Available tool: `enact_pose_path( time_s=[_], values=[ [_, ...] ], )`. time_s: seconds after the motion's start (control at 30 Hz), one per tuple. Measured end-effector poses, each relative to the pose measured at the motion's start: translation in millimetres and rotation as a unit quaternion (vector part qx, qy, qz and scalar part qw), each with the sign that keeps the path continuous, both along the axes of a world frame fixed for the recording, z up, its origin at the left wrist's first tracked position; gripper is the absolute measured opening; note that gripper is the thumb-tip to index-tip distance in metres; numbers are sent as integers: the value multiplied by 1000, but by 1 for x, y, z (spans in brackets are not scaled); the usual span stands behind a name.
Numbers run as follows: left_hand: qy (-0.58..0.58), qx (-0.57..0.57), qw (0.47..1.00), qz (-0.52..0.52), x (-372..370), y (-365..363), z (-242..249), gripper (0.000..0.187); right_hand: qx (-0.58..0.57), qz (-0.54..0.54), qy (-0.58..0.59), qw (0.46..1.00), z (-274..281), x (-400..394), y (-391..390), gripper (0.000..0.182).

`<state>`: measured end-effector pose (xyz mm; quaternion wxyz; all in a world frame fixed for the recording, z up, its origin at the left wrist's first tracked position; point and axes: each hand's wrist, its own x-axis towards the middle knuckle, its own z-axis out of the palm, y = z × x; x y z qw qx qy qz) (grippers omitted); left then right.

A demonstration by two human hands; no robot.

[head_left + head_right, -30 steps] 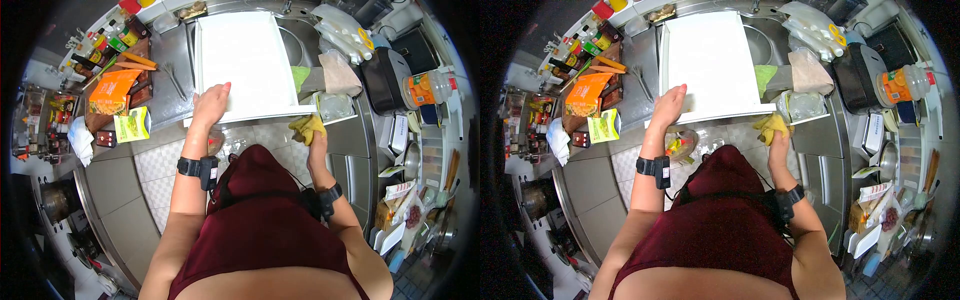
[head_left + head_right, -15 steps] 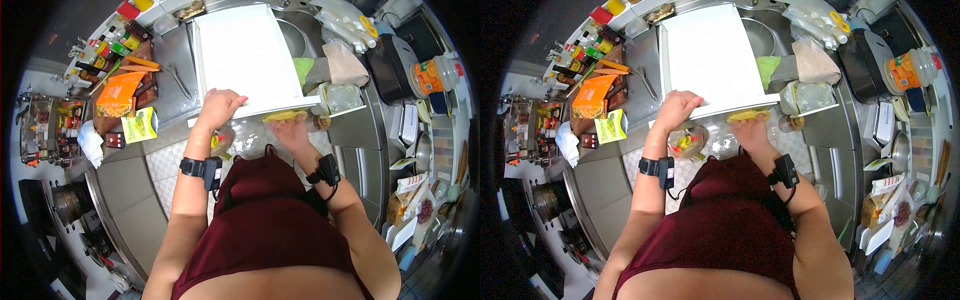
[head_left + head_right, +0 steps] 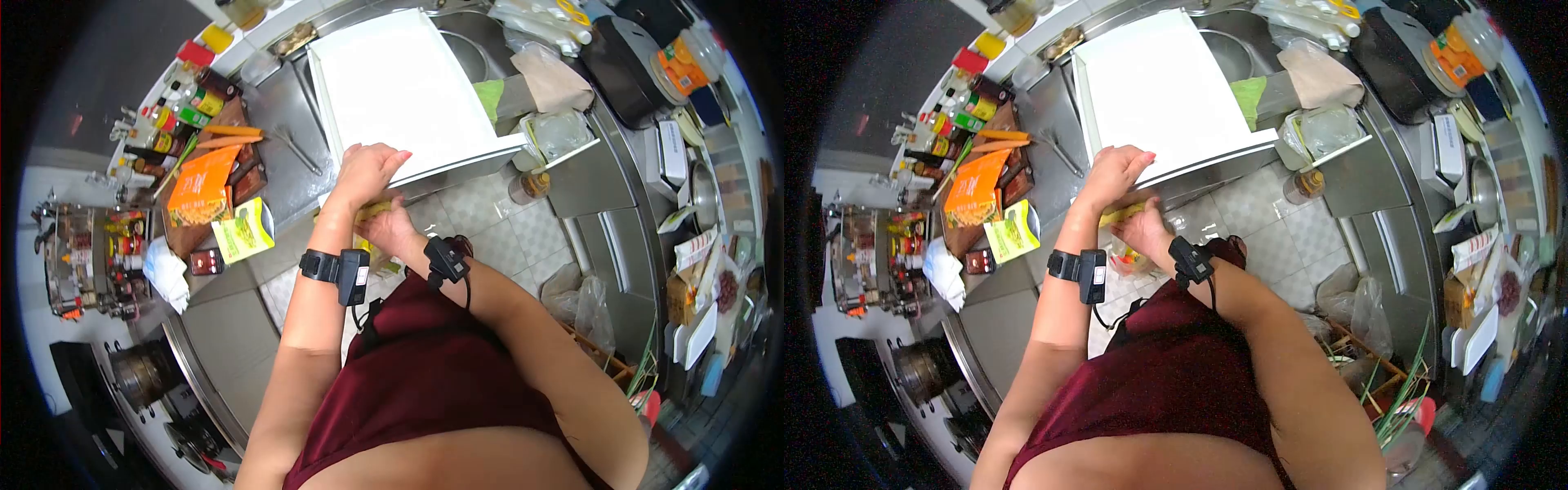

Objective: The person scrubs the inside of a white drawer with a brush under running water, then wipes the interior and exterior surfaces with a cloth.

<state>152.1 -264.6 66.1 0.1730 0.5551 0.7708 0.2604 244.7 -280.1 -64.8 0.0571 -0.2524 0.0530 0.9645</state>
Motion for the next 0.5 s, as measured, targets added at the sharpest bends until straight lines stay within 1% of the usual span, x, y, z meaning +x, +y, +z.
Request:
enact_pose_path(
  time_s=[0.03, 0.2, 0.37, 0.4, 0.5],
  values=[
    [7, -5, 1000, -6, -3, 2, -1, 42, -6, -1, 5, 1000, 1, -1, 3, 86],
    [8, -28, 1000, -10, -3, 2, 7, 45, -50, -84, -7, 995, -3, 0, 3, 97],
    [16, 18, 1000, -16, -5, 1, 1, 45, -53, -95, -6, 994, 7, 25, 30, 108],
    [17, 29, 999, -17, -6, 1, 1, 45, -65, -96, -23, 993, 23, 32, 38, 108],
    [8, 23, 1000, -9, -2, 1, 8, 45, -66, -141, 33, 987, 63, 57, 53, 108]
  ],
)
